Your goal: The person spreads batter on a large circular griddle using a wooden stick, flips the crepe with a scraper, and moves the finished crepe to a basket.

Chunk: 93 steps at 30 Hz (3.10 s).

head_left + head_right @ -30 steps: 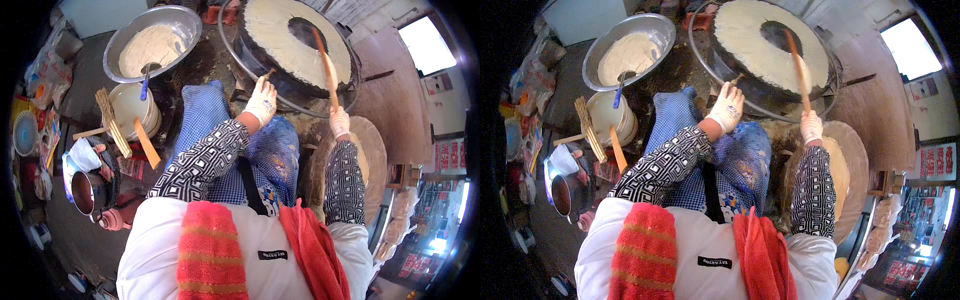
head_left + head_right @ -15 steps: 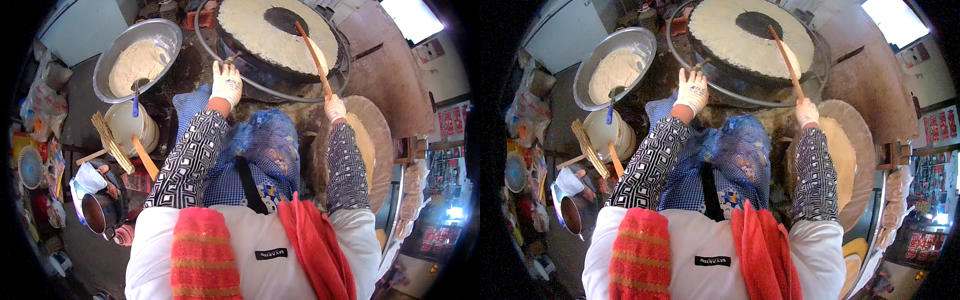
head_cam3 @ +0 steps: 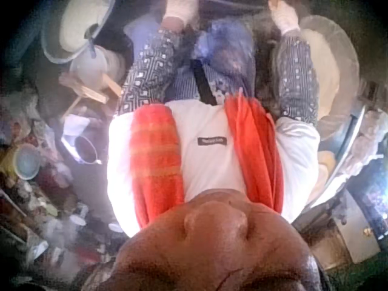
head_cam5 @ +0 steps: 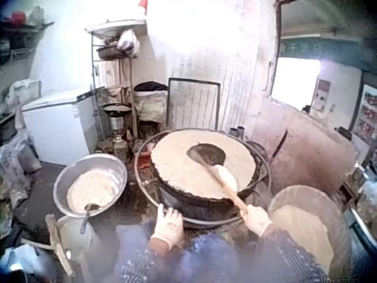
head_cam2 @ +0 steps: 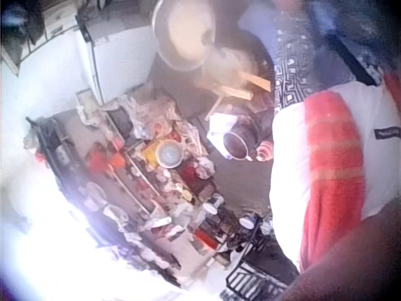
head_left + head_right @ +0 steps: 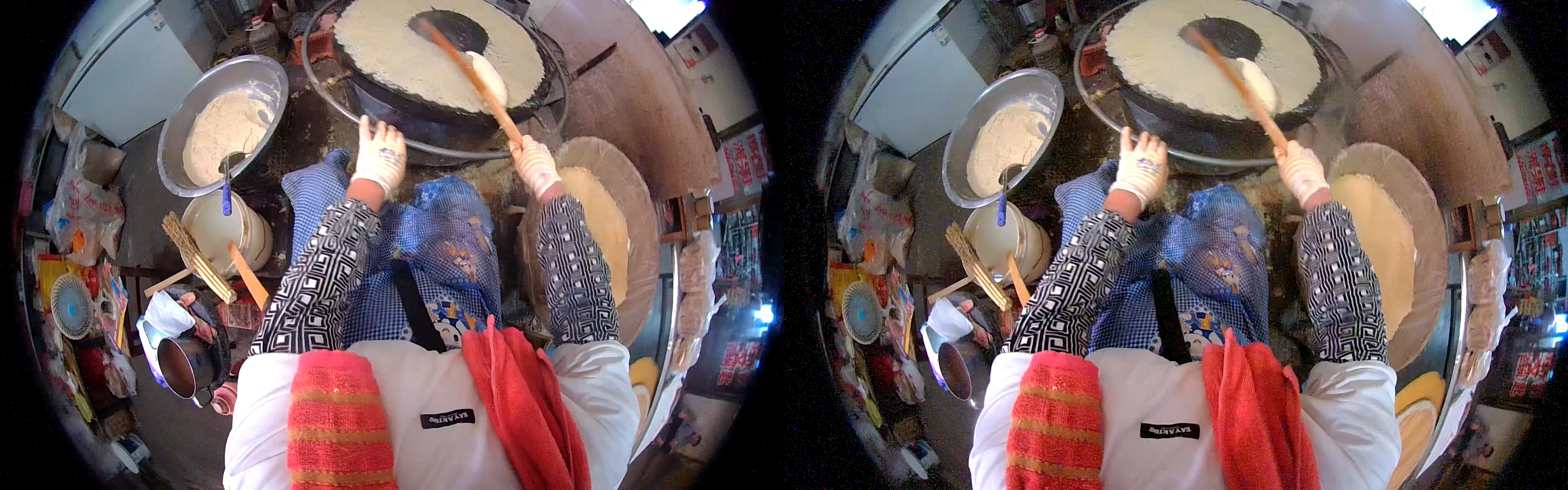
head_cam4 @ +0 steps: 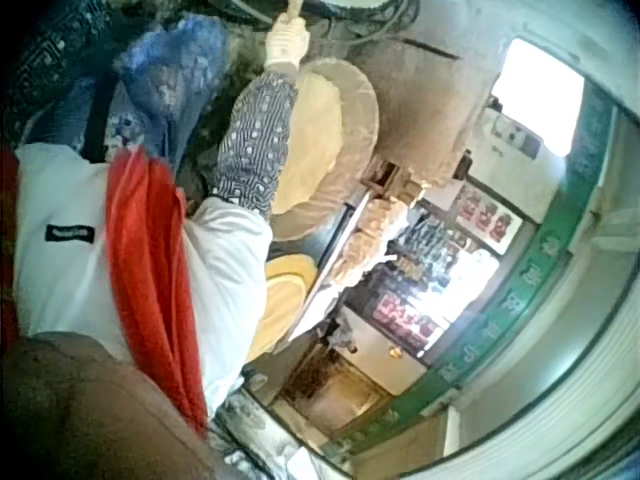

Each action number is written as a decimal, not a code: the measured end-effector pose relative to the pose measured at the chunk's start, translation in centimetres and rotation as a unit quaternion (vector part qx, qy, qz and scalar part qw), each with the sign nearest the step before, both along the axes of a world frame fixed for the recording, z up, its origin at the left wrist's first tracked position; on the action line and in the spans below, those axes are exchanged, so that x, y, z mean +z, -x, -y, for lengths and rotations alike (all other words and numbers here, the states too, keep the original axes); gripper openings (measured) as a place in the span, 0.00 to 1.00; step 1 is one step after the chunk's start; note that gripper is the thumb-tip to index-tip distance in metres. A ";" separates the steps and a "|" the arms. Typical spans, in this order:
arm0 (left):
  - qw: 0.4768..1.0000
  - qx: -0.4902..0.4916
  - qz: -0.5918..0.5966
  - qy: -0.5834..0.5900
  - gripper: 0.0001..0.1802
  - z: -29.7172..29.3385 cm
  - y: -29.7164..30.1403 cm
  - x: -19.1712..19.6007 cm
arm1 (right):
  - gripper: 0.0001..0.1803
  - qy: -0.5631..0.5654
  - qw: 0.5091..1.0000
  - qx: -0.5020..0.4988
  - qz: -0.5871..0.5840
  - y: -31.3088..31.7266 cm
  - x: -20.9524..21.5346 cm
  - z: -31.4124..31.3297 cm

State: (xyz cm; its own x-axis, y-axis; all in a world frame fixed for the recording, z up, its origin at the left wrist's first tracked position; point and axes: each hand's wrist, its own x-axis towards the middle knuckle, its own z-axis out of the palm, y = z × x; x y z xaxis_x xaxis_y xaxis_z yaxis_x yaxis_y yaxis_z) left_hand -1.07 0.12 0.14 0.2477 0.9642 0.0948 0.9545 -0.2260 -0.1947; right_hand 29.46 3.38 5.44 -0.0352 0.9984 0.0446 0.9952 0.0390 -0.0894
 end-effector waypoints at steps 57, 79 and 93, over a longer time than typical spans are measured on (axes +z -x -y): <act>0.989 -0.070 0.128 -0.007 0.29 -0.7 3.3 3.7 | 0.19 -0.023 0.998 -0.025 0.052 -4.5 -3.5 -5.4; 0.789 -0.029 0.554 0.264 0.34 2.6 6.1 15.1 | 0.23 0.064 0.996 -0.062 0.000 1.1 -0.7 -5.0; 0.557 -0.488 0.608 0.286 0.28 14.2 -3.2 24.4 | 0.22 -0.005 0.998 -0.039 0.050 0.8 -1.7 -5.5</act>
